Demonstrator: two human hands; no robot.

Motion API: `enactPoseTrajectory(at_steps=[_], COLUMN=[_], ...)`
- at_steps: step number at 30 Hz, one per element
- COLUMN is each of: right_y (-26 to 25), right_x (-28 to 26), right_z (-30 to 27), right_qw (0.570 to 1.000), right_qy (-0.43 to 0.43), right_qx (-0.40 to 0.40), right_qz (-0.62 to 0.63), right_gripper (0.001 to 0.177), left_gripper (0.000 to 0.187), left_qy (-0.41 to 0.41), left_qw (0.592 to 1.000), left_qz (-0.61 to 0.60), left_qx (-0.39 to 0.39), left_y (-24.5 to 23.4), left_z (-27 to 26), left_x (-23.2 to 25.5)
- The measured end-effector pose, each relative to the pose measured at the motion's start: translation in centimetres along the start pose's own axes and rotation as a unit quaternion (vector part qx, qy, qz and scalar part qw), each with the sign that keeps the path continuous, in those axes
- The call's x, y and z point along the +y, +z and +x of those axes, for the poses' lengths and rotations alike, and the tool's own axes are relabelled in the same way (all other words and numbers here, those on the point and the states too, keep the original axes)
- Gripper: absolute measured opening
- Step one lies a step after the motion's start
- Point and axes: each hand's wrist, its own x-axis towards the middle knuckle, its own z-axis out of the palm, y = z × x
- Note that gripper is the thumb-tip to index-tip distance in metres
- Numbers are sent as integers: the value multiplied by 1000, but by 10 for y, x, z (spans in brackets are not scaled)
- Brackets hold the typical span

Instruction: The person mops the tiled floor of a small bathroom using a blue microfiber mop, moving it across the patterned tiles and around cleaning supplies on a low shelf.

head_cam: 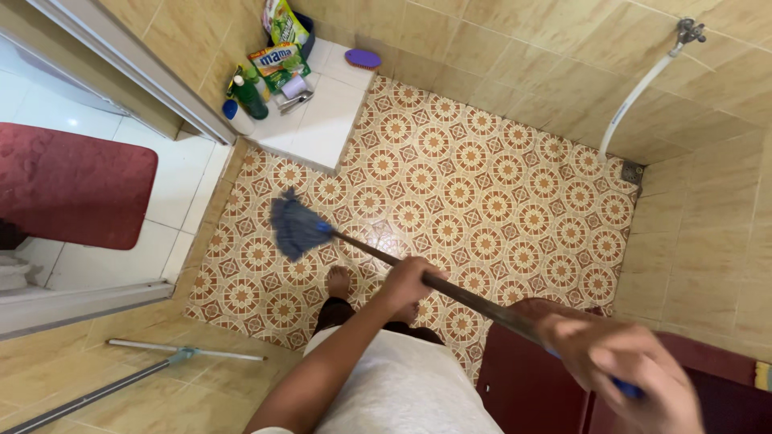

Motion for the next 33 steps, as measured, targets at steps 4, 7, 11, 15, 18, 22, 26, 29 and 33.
enactPoseTrajectory(at_steps=[4,7,11,15,18,22,26,29,33], right_y=[-25,-16,26,44,41,26,33,44,55], right_x=[-14,-12,-20,-31,-25,-33,-33,-19,32], right_z=[-19,-17,6,14,12,35,73,99,134], right_qw=[995,974,943,921,948,933,939,936,919], right_qy=[-10,-42,-169,-244,-208,-170,-77,-58,-17], right_qx=[-103,-214,-267,-198,-156,-253,-326,-343,-394], right_qz=[-12,-58,-106,-230,-184,-192,-79,-54,-5], right_gripper=[48,52,48,36,40,42,48,49,49], left_gripper=[24,36,28,16,14,24,11,21,24], left_qy=[14,57,138,170,140,90,68,62,39], left_qw=[982,976,987,984,989,993,994,991,994], left_qz=[-55,-9,-31,-33,-34,43,72,113,107], left_qx=[-180,-210,-72,-37,-46,-57,-52,-40,-1], left_y=[25,33,39,27,7,-21,-49,-69,-102], left_z=[9,9,-3,-2,-6,-4,4,11,15], left_x=[41,53,51,48,44,27,-8,-45,-104])
